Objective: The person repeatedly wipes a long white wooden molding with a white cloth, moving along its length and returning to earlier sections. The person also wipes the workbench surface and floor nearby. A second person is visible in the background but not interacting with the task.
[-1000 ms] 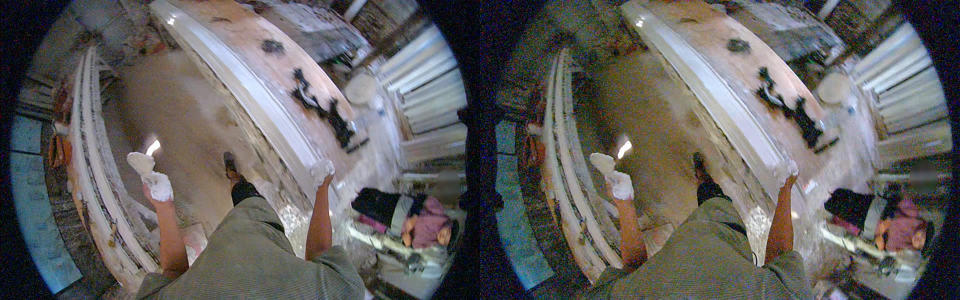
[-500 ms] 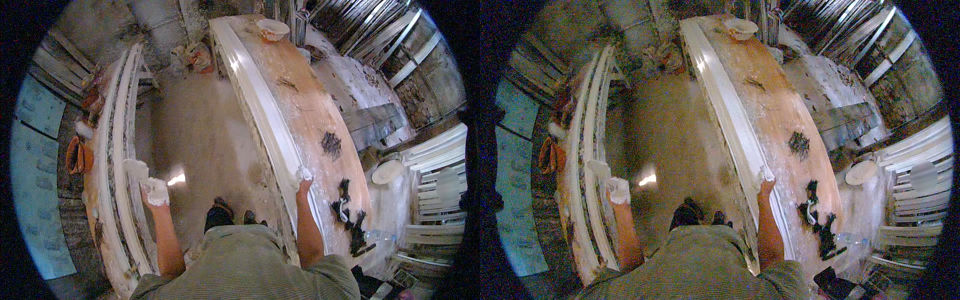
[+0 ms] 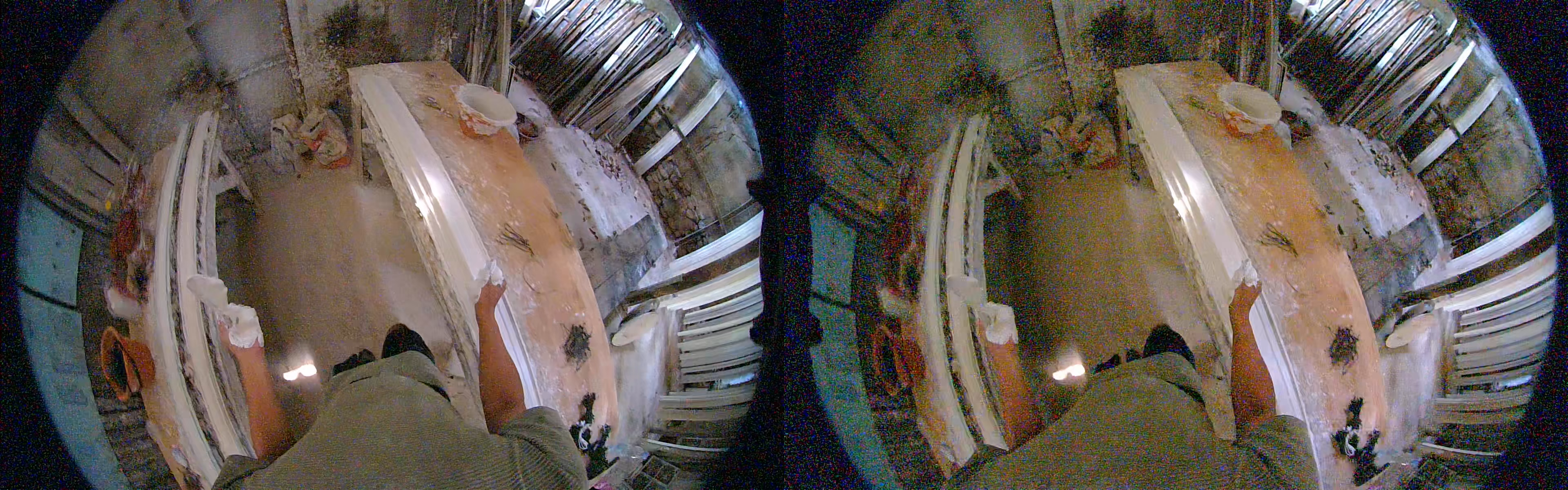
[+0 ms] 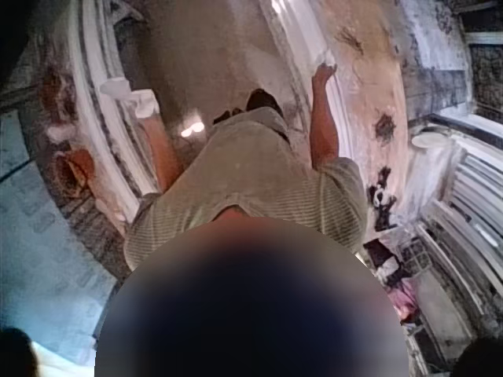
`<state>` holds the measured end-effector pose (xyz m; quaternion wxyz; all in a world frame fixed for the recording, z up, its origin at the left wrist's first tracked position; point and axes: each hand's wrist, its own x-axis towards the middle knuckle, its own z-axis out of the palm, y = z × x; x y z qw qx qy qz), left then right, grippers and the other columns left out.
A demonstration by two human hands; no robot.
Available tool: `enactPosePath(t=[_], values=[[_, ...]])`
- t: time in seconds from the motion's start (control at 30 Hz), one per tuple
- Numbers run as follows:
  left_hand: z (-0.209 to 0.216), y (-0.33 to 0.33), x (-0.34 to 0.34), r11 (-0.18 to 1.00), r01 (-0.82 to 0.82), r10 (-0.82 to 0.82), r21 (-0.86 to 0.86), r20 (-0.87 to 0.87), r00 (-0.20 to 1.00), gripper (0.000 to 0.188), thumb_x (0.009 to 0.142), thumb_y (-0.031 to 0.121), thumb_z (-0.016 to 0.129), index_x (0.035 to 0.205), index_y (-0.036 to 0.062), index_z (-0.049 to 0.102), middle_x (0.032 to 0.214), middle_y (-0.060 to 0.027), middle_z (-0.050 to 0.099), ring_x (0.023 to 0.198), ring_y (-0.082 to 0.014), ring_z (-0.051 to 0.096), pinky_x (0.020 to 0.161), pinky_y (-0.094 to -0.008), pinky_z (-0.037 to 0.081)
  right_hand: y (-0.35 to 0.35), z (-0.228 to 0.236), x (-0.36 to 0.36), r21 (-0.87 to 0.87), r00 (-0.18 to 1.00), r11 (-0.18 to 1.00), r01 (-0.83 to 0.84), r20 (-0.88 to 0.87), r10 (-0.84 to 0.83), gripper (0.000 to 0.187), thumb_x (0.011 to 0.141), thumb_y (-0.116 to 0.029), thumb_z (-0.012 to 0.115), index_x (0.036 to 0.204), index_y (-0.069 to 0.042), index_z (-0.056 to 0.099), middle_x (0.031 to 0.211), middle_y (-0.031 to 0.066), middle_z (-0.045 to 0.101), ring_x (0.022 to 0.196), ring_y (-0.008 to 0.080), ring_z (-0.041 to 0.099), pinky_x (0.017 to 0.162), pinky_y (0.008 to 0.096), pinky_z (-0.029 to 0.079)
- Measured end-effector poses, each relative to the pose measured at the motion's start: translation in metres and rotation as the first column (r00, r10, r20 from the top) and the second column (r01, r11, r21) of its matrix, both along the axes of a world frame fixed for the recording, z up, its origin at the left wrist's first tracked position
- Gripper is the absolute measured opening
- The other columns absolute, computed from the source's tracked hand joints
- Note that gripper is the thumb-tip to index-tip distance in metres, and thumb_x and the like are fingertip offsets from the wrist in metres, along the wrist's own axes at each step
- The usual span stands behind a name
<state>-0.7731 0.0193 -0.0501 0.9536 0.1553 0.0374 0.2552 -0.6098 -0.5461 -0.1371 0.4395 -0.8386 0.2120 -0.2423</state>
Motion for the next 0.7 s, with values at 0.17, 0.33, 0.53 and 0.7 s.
enactPosePath(t=[0.17, 0.33, 0.53, 0.7], values=[[-0.003, 0.051, 0.154, 0.999, 0.041, -0.041, -0.028, 0.005, 0.999, 0.033, 0.082, 0.033, 0.046, 0.101, 0.007, 0.052, 0.089, -0.0083, 0.058, 0.078, -0.0268, 0.057, 0.069, -0.0433, 0.047, 0.071, 0.0, 0.147, 0.28, 1.0, 0.96, 0.029, -0.016, -0.025, 0.02, 0.083, -0.011, 0.049, 0.099, 0.001, 0.052, 0.094, 0.0119, 0.058, 0.088, 0.0291, 0.052, 0.088, 0.0386, 0.033], [-0.009, 0.08, 0.3, 0.978, -0.094, 0.113, 0.186, -0.095, 0.989, 0.034, 0.082, 0.033, 0.045, 0.101, 0.0055, 0.051, 0.088, -0.0084, 0.057, 0.078, -0.0252, 0.056, 0.07, -0.0408, 0.047, 0.13, 0.008, 0.3, 0.318, 0.921, 0.901, -0.296, 0.346, 0.18, 0.018, 0.081, -0.007, 0.045, 0.097, -0.001, 0.053, 0.088, 0.0065, 0.055, 0.082, 0.0193, 0.049, 0.075, 0.0317, 0.038], [0.02, 0.115, 0.467, 0.964, -0.058, 0.091, 0.261, -0.114, 0.989, 0.034, 0.083, 0.033, 0.044, 0.103, 0.0056, 0.051, 0.088, -0.0084, 0.057, 0.079, -0.0238, 0.056, 0.07, -0.0382, 0.047, 0.215, 0.009, 0.467, 0.631, 0.991, 0.768, -0.114, 0.131, 0.039, 0.027, 0.085, -0.018, 0.047, 0.102, 0.001, 0.055, 0.084, 0.008, 0.058, 0.072, 0.0192, 0.053, 0.067, 0.0332, 0.043], [0.022, 0.14, 0.58, 0.979, 0.125, -0.103, -0.159, 0.142, 0.984, 0.036, 0.084, 0.033, 0.04, 0.108, 0.0066, 0.049, 0.092, -0.0092, 0.057, 0.08, -0.0251, 0.056, 0.069, -0.038, 0.048, 0.27, -0.016, 0.63, 0.257, 0.984, 0.952, -0.168, 0.109, 0.144, 0.025, 0.084, -0.02, 0.049, 0.091, 0.002, 0.06, 0.076, 0.0059, 0.059, 0.067, 0.0177, 0.052, 0.06, 0.0336, 0.042]])
